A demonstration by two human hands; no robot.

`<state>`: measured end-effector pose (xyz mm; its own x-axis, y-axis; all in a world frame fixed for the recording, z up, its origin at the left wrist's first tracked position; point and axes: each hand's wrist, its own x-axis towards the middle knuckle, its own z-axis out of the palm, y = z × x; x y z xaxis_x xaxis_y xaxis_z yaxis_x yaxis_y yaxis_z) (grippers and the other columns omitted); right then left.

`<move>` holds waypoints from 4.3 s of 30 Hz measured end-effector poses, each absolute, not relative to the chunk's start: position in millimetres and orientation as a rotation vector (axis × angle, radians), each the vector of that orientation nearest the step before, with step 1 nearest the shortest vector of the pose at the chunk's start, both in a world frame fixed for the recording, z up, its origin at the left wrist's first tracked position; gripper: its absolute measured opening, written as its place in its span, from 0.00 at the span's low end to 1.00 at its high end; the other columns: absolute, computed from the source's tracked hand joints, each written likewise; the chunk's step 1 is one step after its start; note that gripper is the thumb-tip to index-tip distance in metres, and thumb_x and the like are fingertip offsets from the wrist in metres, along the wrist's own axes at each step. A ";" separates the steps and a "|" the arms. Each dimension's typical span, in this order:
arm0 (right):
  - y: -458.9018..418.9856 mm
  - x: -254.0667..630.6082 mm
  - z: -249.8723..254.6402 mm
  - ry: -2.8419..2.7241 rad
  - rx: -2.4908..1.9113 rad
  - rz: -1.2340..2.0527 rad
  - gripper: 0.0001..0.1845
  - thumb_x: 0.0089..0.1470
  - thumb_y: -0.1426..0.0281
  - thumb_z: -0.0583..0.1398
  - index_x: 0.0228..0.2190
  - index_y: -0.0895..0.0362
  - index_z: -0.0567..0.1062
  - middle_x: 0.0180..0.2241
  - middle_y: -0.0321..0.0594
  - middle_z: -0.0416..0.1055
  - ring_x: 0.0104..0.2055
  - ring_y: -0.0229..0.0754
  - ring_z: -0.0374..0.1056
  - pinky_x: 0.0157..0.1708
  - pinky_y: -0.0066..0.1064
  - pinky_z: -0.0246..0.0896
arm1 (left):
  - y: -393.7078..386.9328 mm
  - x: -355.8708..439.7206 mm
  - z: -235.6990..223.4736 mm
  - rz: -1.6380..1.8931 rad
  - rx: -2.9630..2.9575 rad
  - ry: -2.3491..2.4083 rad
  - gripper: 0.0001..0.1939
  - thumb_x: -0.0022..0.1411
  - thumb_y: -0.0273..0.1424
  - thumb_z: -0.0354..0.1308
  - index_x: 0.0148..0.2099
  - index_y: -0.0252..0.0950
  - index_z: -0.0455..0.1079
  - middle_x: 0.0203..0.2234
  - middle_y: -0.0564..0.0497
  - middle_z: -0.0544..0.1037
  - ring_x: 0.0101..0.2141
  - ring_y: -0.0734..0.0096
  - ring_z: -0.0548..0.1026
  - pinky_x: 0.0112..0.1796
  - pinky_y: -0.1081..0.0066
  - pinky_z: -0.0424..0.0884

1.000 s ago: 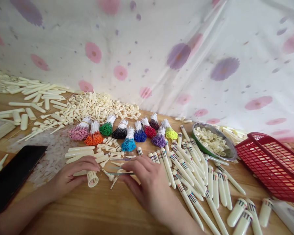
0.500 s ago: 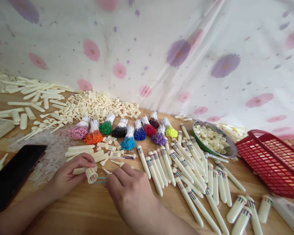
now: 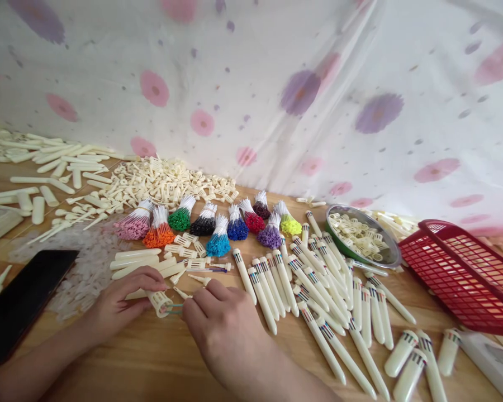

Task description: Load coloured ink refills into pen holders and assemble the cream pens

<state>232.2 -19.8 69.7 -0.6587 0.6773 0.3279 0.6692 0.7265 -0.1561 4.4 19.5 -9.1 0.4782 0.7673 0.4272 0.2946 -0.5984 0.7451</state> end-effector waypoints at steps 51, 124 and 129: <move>3.7 250.4 59.8 -2.400 -0.885 0.207 0.06 0.58 0.71 0.56 0.33 0.60 0.73 0.27 0.40 0.72 0.30 0.38 0.67 0.29 0.28 0.62 | 15.6 3.3 -4.6 0.910 2.138 0.986 0.13 0.59 0.34 0.56 0.45 0.39 0.72 0.35 0.50 0.79 0.36 0.70 0.76 0.38 0.75 0.71; -15.8 241.9 71.6 -2.496 -0.789 0.020 0.09 0.57 0.78 0.52 0.30 0.64 0.73 0.24 0.40 0.69 0.26 0.38 0.61 0.24 0.29 0.56 | 15.4 6.1 3.2 0.906 1.924 0.816 0.10 0.57 0.28 0.57 0.43 0.42 0.72 0.35 0.49 0.76 0.39 0.65 0.73 0.40 0.68 0.71; -15.3 240.3 71.5 -2.518 -0.803 0.008 0.12 0.59 0.77 0.50 0.28 0.61 0.72 0.23 0.39 0.68 0.25 0.37 0.60 0.24 0.28 0.54 | 15.4 7.5 3.4 0.850 1.900 0.832 0.10 0.57 0.30 0.57 0.43 0.41 0.72 0.35 0.49 0.76 0.39 0.65 0.73 0.40 0.67 0.72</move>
<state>240.3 -15.3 71.5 -0.7046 0.5453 0.4540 0.5424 0.8265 -0.1509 7.5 15.4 3.4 0.5435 0.8073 0.2300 0.2133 -0.3978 0.8923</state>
